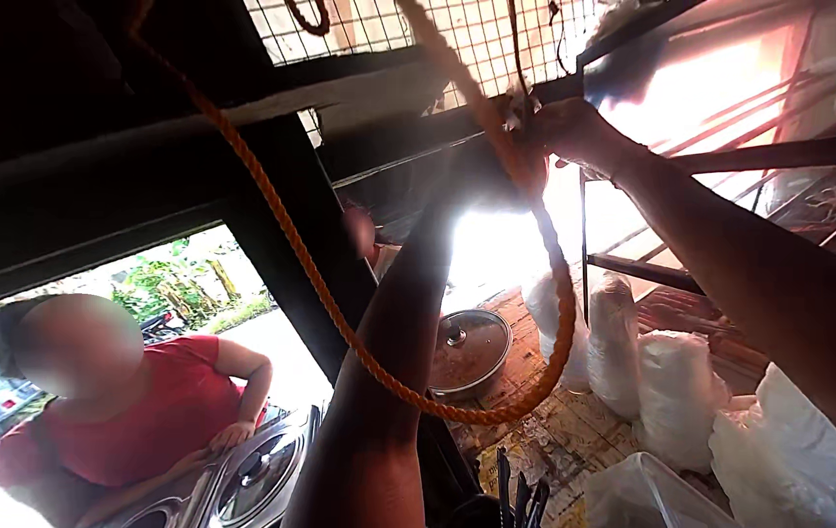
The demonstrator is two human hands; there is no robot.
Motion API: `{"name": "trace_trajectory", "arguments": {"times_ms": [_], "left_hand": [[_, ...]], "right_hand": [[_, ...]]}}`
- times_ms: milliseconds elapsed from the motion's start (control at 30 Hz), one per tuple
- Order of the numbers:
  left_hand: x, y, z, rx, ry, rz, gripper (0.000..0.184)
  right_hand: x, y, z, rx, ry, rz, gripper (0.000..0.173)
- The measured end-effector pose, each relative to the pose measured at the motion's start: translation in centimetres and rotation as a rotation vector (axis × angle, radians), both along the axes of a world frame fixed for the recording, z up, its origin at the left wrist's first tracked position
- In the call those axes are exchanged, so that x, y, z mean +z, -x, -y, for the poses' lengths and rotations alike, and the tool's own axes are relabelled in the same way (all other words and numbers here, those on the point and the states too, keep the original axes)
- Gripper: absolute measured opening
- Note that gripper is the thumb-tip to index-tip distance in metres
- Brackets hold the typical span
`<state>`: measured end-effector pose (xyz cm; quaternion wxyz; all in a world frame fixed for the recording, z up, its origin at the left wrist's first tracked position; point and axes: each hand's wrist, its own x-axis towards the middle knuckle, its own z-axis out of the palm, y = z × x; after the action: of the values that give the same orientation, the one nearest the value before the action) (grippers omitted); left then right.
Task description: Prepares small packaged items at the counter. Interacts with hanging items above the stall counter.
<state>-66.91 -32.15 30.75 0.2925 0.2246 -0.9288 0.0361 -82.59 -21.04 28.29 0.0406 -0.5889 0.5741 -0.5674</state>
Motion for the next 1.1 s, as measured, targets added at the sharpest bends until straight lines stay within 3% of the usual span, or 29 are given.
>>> {"name": "trace_trajectory", "arguments": {"times_ms": [133,267,433,567,767,900,1000,1033,1100], "left_hand": [[0.8,1.0,-5.6,0.099,-0.073,0.039,0.036],[1.5,1.2,-3.3,0.137,0.007,0.104,0.038],[2.5,-0.9,-1.6,0.049,-0.092,0.169,0.032],[2.8,-1.5,-7.0,0.183,-0.284,0.21,0.031],[1.4,-2.3,-0.3,0.131,-0.298,0.082,0.032],[1.2,-1.3,-2.7,0.11,-0.375,0.004,0.026],[1.3,-0.8,-3.0,0.169,-0.428,-0.071,0.042],[1.0,-0.8,-2.3,0.164,-0.411,-0.077,0.049],[0.2,-0.6,-0.7,0.084,-0.299,-0.071,0.042]], "right_hand": [[0.2,0.8,0.4,-0.031,0.007,-0.078,0.037],[0.3,2.2,0.2,0.048,0.009,0.065,0.036],[-1.3,4.5,1.3,0.061,0.023,0.278,0.033],[-2.6,5.5,2.7,0.044,0.053,0.18,0.03],[-1.8,6.0,3.6,-0.107,0.192,-0.015,0.033],[-1.3,6.5,3.4,-0.114,0.207,-0.141,0.036],[-2.0,7.1,3.7,-0.061,0.233,-0.133,0.042],[-2.4,6.9,3.6,-0.039,0.222,-0.107,0.043],[-3.3,6.1,3.1,-0.028,0.196,-0.071,0.04]]}}
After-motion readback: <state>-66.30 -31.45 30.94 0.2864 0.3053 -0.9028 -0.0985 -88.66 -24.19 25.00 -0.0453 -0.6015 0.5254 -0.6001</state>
